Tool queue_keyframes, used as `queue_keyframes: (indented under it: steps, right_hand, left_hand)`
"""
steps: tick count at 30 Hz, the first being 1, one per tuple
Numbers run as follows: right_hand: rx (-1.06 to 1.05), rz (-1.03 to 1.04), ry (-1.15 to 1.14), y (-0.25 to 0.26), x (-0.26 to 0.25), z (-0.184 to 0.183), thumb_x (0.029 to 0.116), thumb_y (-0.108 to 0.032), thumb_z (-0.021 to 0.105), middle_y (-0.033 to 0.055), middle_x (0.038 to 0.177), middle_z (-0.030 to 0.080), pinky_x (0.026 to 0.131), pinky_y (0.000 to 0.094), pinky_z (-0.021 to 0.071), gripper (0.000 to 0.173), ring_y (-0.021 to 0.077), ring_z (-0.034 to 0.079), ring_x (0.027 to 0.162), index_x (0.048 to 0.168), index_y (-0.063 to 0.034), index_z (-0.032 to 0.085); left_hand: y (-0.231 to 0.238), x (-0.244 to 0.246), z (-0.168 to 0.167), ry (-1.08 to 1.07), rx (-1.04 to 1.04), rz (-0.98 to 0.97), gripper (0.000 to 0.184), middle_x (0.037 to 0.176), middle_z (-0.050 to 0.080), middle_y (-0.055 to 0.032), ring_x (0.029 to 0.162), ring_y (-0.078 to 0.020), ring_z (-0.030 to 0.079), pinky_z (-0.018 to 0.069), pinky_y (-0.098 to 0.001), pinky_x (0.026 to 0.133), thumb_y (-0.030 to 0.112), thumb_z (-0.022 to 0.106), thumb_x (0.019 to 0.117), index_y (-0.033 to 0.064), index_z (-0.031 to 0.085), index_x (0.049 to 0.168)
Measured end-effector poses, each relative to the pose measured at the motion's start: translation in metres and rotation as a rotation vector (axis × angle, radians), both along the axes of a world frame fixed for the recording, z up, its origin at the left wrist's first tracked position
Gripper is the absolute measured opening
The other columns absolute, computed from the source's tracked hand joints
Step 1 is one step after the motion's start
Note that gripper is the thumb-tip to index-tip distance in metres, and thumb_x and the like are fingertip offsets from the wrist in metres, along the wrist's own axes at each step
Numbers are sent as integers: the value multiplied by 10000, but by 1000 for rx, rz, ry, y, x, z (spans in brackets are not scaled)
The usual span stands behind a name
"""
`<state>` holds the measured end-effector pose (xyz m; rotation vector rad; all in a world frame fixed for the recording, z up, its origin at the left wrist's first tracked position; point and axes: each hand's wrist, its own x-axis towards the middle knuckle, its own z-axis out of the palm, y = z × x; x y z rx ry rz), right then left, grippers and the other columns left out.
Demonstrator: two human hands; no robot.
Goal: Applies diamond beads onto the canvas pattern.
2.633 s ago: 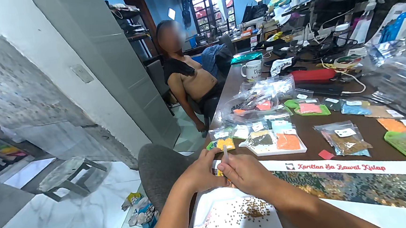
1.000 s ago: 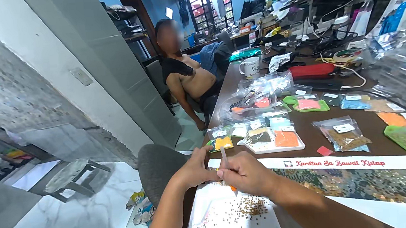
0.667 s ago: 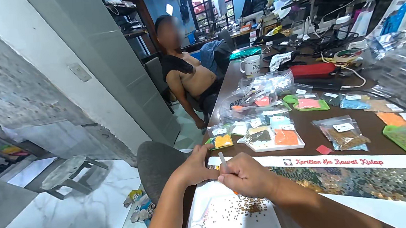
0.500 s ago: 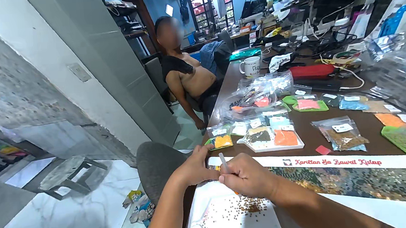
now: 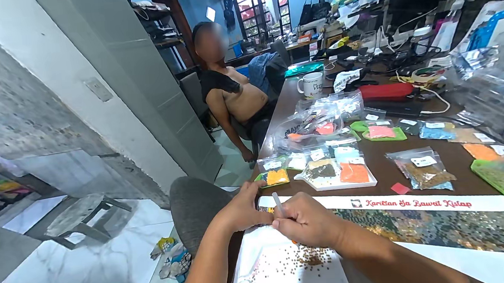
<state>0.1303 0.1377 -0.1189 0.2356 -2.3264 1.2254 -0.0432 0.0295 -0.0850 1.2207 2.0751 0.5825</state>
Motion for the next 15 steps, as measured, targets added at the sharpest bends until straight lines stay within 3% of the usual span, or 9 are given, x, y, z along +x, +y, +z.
queue_keyframes:
  steps: [11, 15]
  right_hand:
    - [-3, -6, -34, 0, 0, 1, 998, -214, 469, -16, 552, 419, 494, 247, 318, 371, 47, 409, 508, 672, -54, 544]
    - [-107, -17, -45, 1, 0, 2, 986, -218, 482, -62, 569, 435, 505, 205, 333, 345, -10, 411, 521, 681, -78, 561]
  left_hand:
    - [-1, -2, -2, -2, 15, -4, 911, 1407, 466, -169, 1129, -253, 582, 523, -425, 928, 230, 876, 780, 141, 384, 1542]
    - [-1, -3, -2, -2, 14, -19, 925, 1447, 443, -179, 1175, -274, 567, 513, -448, 944, 261, 873, 773, 145, 379, 1547]
